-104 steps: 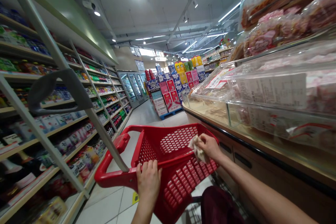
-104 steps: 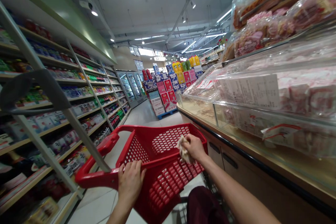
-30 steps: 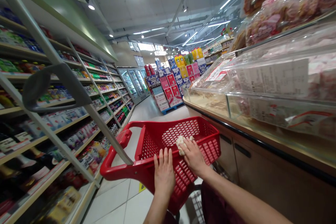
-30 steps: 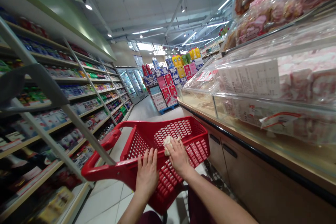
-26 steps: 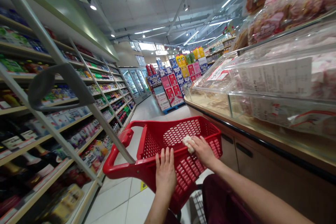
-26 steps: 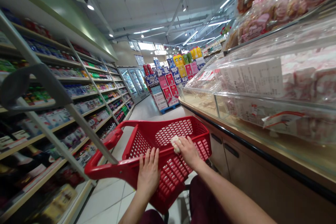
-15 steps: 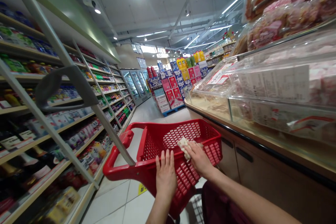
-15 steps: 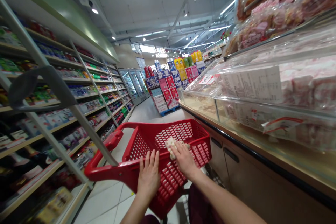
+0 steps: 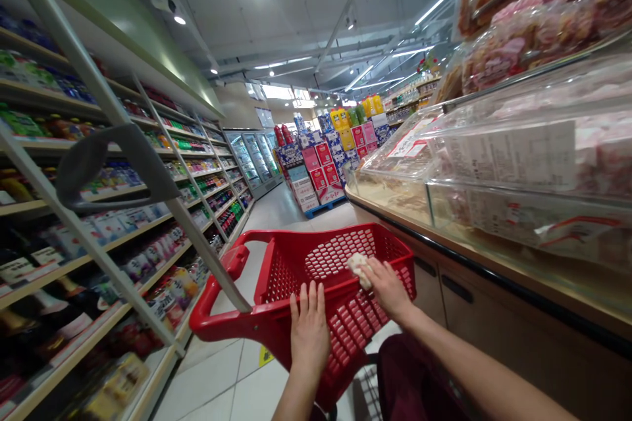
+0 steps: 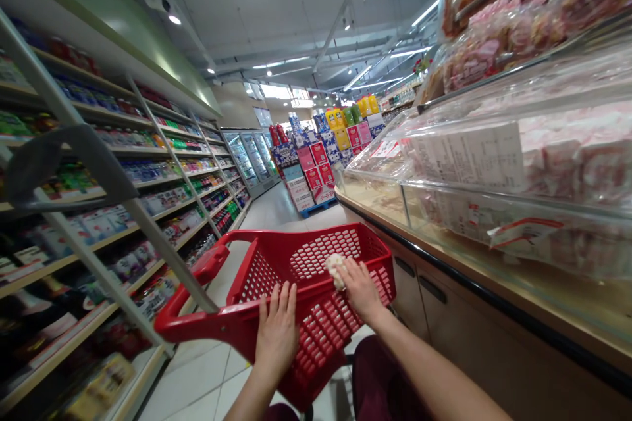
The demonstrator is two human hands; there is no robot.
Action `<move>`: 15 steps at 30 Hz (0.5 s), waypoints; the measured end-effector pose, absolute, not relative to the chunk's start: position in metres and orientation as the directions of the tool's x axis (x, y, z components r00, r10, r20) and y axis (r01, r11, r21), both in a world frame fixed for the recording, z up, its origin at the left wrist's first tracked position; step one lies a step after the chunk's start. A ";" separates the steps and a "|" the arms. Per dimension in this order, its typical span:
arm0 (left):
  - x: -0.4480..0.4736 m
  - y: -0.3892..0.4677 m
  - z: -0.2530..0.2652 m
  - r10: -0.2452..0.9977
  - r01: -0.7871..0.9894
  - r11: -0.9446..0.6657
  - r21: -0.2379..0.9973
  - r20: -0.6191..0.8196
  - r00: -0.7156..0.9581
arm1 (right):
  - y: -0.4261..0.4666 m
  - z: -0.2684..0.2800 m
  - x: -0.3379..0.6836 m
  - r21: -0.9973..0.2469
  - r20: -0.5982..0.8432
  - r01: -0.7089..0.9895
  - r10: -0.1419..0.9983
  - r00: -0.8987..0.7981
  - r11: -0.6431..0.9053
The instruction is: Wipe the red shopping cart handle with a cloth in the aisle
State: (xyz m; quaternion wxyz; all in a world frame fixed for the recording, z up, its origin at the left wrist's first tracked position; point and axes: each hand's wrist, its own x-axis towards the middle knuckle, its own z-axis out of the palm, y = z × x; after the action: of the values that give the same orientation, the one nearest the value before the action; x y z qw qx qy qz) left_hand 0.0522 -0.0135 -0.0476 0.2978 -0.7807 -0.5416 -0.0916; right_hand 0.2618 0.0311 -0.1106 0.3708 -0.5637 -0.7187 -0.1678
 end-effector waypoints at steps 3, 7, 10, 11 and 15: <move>0.056 -0.012 -0.046 0.808 0.908 -0.223 -0.355 0.454 0.375 | 0.034 -0.110 0.287 -0.283 0.674 0.955 0.728 0.127 0.094; 0.061 -0.016 -0.043 0.806 0.917 -0.203 -0.344 0.473 0.356 | 0.028 -0.102 0.269 -0.241 0.698 0.924 0.714 -0.048 0.297; 0.056 -0.017 -0.044 0.777 0.888 -0.240 -0.392 0.471 0.417 | 0.027 -0.091 0.257 -0.220 0.664 0.877 0.724 -0.186 0.427; 0.054 -0.016 -0.045 0.763 0.878 -0.245 -0.411 0.477 0.436 | 0.027 -0.087 0.259 -0.273 0.620 0.891 0.774 -0.126 0.363; 0.053 -0.004 -0.053 0.703 0.871 -0.290 -0.397 0.529 0.475 | 0.020 -0.072 0.253 -0.432 0.466 0.898 0.874 0.140 0.086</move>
State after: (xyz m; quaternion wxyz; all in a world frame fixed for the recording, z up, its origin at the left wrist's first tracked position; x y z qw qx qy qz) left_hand 0.0531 -0.0039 -0.0531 0.3302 -0.7929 -0.4961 -0.1273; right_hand 0.2531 0.0201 -0.0718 0.3368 -0.6759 -0.6553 -0.0181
